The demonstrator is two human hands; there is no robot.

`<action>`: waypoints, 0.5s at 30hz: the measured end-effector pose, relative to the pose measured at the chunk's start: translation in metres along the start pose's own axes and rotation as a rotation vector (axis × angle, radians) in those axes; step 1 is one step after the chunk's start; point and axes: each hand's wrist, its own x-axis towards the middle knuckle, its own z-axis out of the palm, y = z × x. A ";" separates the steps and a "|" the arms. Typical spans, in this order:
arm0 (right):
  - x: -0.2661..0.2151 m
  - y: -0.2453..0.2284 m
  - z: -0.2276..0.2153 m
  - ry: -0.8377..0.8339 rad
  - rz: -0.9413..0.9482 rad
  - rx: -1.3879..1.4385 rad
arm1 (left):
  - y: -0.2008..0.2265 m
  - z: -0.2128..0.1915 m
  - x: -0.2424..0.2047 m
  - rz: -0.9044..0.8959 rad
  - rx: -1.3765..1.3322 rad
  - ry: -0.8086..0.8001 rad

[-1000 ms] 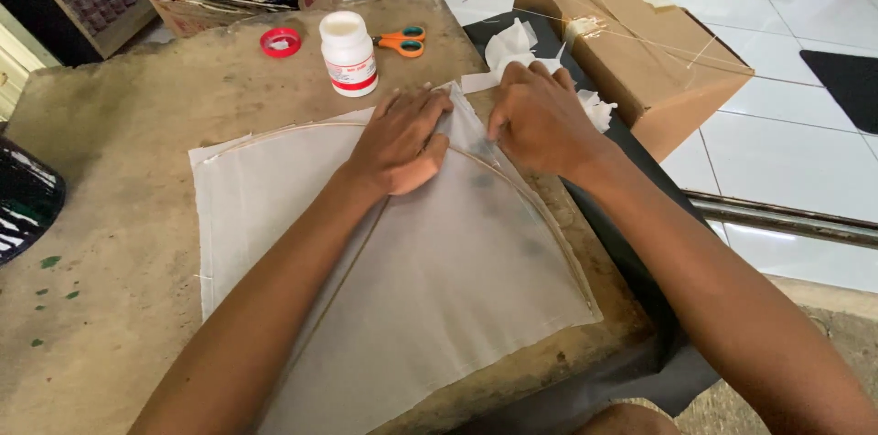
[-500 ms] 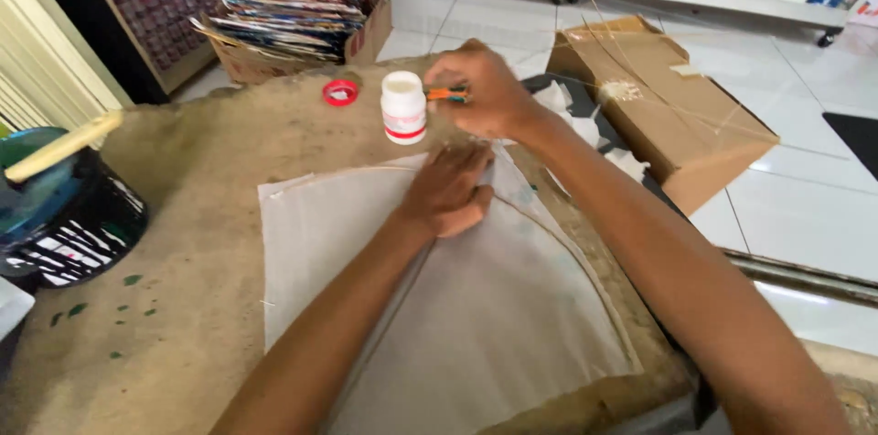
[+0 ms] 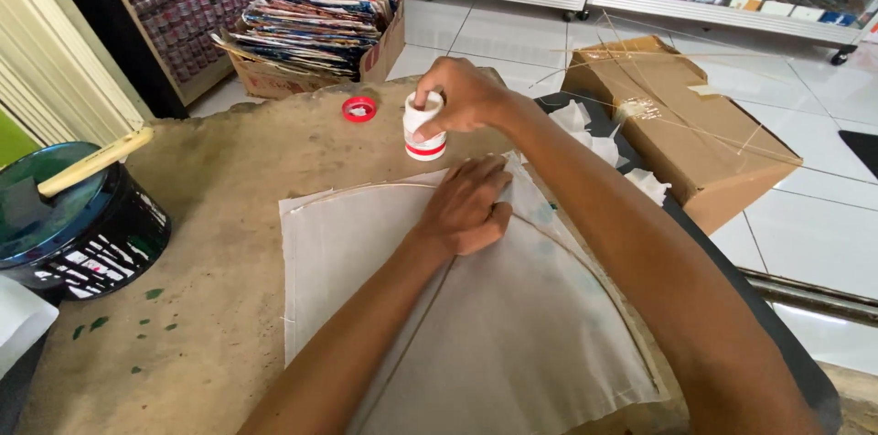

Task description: Assembling a kite by applying glue to the paper edges and folding them over a bamboo frame.

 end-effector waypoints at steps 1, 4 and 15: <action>-0.001 0.001 0.002 -0.003 -0.004 0.001 | -0.007 0.007 0.000 -0.005 0.001 0.001; -0.002 0.008 0.006 0.009 -0.037 0.037 | -0.019 0.020 0.002 0.081 0.029 0.137; 0.002 0.029 0.025 0.030 -0.174 0.236 | -0.004 -0.003 -0.008 0.084 -0.121 0.286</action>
